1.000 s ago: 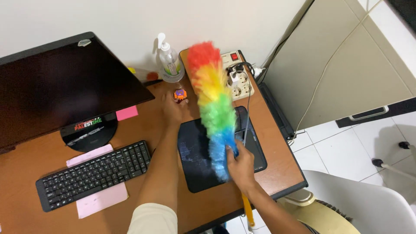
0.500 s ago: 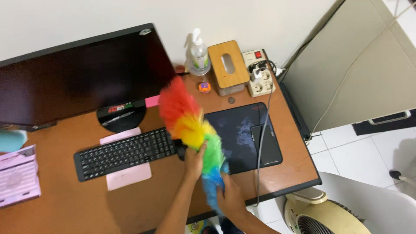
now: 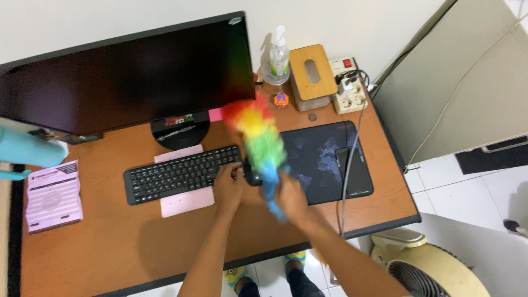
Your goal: The recorder uses a colorful duster to clean a computer monitor, printer, and various objects on an office desk.
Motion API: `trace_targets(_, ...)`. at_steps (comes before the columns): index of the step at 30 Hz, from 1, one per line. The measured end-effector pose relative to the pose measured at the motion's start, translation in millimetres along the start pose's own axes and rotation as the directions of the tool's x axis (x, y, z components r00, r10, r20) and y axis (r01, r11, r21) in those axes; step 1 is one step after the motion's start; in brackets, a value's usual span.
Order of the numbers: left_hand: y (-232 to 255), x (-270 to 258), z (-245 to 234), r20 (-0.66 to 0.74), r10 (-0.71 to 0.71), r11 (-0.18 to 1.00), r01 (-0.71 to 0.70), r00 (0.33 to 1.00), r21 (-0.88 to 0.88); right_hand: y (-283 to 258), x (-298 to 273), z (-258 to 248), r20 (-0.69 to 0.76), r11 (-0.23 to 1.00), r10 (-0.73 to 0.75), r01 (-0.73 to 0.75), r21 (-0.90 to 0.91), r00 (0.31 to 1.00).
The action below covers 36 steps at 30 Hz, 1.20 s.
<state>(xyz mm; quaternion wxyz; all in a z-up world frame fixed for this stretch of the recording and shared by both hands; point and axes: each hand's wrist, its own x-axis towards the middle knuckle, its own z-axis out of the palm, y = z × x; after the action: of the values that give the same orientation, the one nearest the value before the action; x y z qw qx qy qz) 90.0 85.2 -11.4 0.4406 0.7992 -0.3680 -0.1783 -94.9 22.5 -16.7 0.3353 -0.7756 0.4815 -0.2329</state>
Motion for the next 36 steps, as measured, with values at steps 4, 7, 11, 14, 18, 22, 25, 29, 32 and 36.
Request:
trace_targets(4,-31.0,20.3,-15.2,0.034,0.057,0.998,-0.056,0.998,-0.014,-13.6,53.7,25.3,0.013,0.976,0.214,-0.213,-0.049,0.977)
trace_targets(7,-47.9,26.2,-34.1,0.044,0.191,0.98,-0.189,0.981,-0.06,-29.0,48.8,39.0,0.064,0.969,0.15,-0.133,-0.207,0.987)
trace_targets(11,-59.0,20.0,-73.8,0.079,0.146,0.989,-0.143,0.986,-0.04,-37.4,23.5,51.0,-0.019,0.966,0.163,-0.164,-0.199,0.986)
trace_targets(14,-86.0,12.5,-101.3,0.075,0.221,0.974,-0.224,0.972,0.028,-58.5,-15.6,56.1,0.039,0.922,0.136,-0.112,-0.37,0.99)
trace_targets(18,-120.9,9.2,-137.3,0.046,0.274,0.956,-0.277,0.961,0.097,-51.3,-54.8,84.7,0.095,0.924,0.05,-0.01,-0.383,0.994)
trace_targets(22,-170.3,7.6,-152.9,-0.047,0.28,0.948,-0.268,0.959,0.172,-70.2,-76.7,116.2,0.154,0.907,0.146,-0.07,-0.416,0.977)
trace_targets(25,-183.4,0.7,-177.6,-0.084,0.214,0.956,-0.19,0.973,0.224,-102.3,-77.5,133.7,0.152,0.924,0.069,-0.006,-0.382,0.986)
trace_targets(29,-202.5,-8.1,-213.5,-0.09,0.103,0.954,-0.073,0.991,0.291,-125.4,-70.0,173.6,-0.031,0.953,0.066,-0.072,-0.295,0.997)
trace_targets(32,-216.2,-10.9,-234.6,-0.126,0.054,0.957,-0.016,0.991,0.29,-155.7,-70.0,184.6,0.212,0.907,0.078,0.019,-0.421,0.974)
trace_targets(36,-222.0,-12.5,-258.8,0.115,-0.266,0.945,0.234,0.957,0.229,-162.7,-58.3,204.8,0.094,0.91,0.056,-0.012,-0.414,0.994)
